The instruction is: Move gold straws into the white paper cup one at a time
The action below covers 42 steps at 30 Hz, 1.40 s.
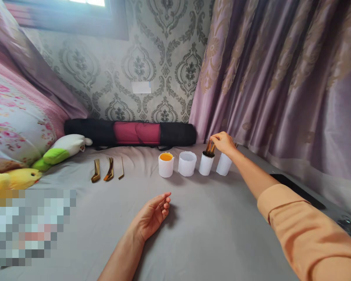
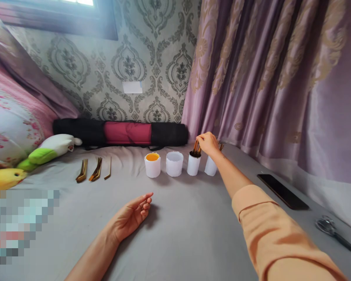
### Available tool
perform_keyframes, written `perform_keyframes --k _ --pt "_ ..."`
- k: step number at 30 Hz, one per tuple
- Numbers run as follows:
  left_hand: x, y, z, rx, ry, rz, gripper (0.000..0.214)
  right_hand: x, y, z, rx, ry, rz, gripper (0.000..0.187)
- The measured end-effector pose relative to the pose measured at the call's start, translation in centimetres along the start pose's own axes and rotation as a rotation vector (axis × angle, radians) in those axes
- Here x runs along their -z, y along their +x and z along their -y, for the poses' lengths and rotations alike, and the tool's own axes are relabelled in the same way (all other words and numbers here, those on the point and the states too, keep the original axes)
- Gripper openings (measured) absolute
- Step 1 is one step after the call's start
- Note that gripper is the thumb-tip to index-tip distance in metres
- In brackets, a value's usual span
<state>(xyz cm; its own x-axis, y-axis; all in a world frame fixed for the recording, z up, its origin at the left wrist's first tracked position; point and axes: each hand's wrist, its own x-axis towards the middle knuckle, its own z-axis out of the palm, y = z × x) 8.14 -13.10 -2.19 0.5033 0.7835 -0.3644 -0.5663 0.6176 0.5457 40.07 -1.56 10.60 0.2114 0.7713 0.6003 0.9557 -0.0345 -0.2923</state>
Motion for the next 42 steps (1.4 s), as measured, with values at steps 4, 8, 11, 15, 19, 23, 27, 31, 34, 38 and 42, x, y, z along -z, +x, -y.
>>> perform_keyframes --k 4,8,11,15,19,23,27,31,34,38,42 --pt "-0.02 -0.07 0.01 -0.003 0.011 -0.012 0.023 -0.22 -0.32 -0.18 -0.035 -0.021 0.007 0.026" --pt "0.07 -0.08 0.05 -0.002 0.018 -0.013 0.024 -0.13 -0.79 0.09 -0.069 -0.039 0.033 0.027" --pt "0.10 0.01 0.05 -0.002 0.012 -0.007 0.022 -0.01 -0.86 0.28 -0.082 -0.044 0.038 0.028" --pt "0.05 0.08 0.06 0.003 0.009 -0.008 0.024 -0.10 -0.65 0.26 -0.100 -0.051 0.051 0.028" --pt "0.01 0.04 0.05 0.006 0.010 -0.011 0.026 -0.46 -0.47 0.05 -0.140 -0.041 0.020 0.026" --pt "0.00 0.02 0.02 0.000 0.011 -0.008 0.025 -0.72 -0.40 -0.18 -0.165 -0.020 -0.020 0.024" --pt "0.00 0.02 0.00 -0.002 0.012 -0.010 0.026 -0.81 -0.36 -0.35 -0.183 0.014 -0.042 0.022" --pt "-0.03 0.01 -0.02 0.000 0.012 -0.015 0.025 -0.84 -0.37 -0.36 -0.190 0.055 -0.044 0.021" --pt "-0.03 -0.03 0.01 0.001 0.008 -0.014 0.025 -0.83 -0.38 -0.30 -0.203 0.086 -0.048 0.021" --pt "-0.01 -0.02 0.04 0.001 0.002 -0.011 0.025 -0.79 -0.36 -0.22 -0.207 0.118 -0.051 0.021" --pt "0.00 0.05 -0.02 0.004 0.001 -0.013 0.024 -0.79 -0.31 -0.13 -0.224 0.129 -0.055 0.022"
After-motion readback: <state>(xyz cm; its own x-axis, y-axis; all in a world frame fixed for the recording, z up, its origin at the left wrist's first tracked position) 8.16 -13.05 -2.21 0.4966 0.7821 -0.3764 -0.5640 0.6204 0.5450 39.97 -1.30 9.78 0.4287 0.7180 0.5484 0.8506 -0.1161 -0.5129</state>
